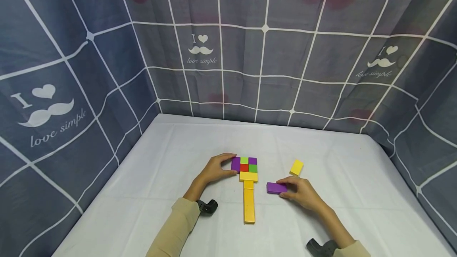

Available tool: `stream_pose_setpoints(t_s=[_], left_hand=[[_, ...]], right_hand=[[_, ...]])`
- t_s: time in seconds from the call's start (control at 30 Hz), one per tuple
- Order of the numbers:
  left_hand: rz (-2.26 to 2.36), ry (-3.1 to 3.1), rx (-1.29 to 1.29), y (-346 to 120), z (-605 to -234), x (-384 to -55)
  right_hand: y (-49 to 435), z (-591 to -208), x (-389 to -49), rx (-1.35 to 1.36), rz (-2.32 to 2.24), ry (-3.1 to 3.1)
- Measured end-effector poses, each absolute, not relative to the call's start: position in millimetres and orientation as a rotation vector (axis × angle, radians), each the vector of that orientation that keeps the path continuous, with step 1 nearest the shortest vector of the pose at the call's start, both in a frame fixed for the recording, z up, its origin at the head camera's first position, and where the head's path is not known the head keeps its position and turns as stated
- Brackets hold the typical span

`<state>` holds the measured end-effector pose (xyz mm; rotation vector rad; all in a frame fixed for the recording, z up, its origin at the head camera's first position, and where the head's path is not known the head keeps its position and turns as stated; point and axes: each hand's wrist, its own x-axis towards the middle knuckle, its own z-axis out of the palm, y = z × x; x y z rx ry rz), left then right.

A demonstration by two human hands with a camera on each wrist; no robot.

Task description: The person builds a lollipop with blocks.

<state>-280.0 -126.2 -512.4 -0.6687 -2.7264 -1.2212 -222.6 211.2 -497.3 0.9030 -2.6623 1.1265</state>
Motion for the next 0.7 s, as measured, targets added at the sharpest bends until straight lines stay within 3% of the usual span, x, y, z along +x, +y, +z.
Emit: stream_pose_setpoints(t_s=[0.37, 0.7], left_hand=[[-1.231, -2.732, -0.674, -127, -512, -280], [-1.212, -2.740, -0.672, -127, -511, -280]], right_hand=[[199, -482, -230, 0.772, 1.138, -2.627], [166, -448, -280, 0.757, 1.082, -2.608]])
